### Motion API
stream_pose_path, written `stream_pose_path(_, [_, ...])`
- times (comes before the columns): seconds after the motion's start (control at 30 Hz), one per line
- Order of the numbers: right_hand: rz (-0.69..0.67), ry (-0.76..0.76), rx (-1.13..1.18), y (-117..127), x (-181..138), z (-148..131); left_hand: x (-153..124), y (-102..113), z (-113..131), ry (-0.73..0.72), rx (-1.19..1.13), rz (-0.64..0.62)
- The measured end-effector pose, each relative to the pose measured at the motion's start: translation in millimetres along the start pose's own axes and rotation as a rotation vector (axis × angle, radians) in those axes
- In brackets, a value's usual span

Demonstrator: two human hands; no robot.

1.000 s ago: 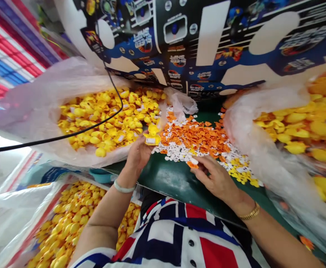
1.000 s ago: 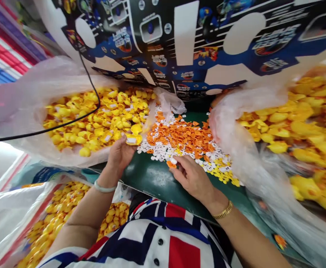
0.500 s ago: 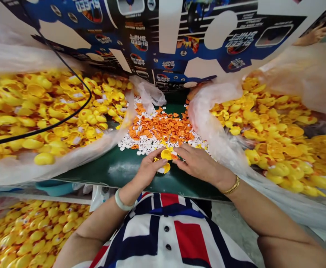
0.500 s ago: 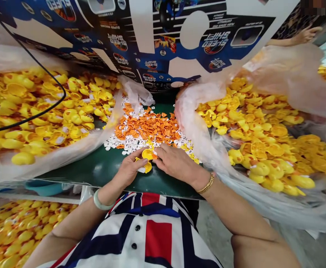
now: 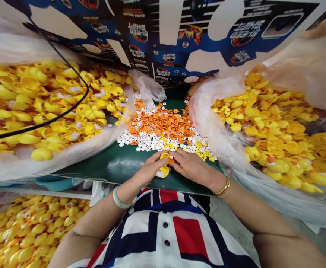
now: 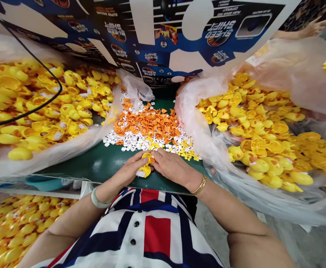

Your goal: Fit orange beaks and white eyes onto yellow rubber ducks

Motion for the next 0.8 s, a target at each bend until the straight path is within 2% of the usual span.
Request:
stream_pose_path(0.1, [-0.002,0.0,-0.033,6,-2,-2,1,2,-1,0.002,0.031,0.055])
stream_pose_path(0.27, [-0.018,0.003,-0.07,7,-2,-5,0,-5,1,-0.052,0.067,0.055])
stream_pose_path(0.4, [0.018,0.036,0.023,-4,-1,-2,-2,-7,3,-0.054,0.091,0.051])
stream_pose_path(0.57, [0.109,0.129,0.159,-23,-4,1,-3,-7,-5,0.012,-0.092,0.027])
stream_pose_path(0.63, [0.131,0.13,0.2,-31,-8,1,-6,-6,-9,0.031,-0.085,0.035])
stream_pose_path(0.7, [0.141,0.113,0.245,-38,-14,-2,-11,-7,-13,0.056,-0.047,0.006])
stream_pose_path(0.8, [0.176,0.111,0.32,-47,-26,-11,-21,-12,-18,0.113,-0.06,-0.116])
Point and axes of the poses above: each hand's wrist, its own x-axis towards the middle knuckle, its own y-axis out of the back of the hand, z = x × y, the point moved 5 cm from there along x, towards the middle knuckle, and after that the axes turned 8 degrees about -z, right-handed, at the moved point
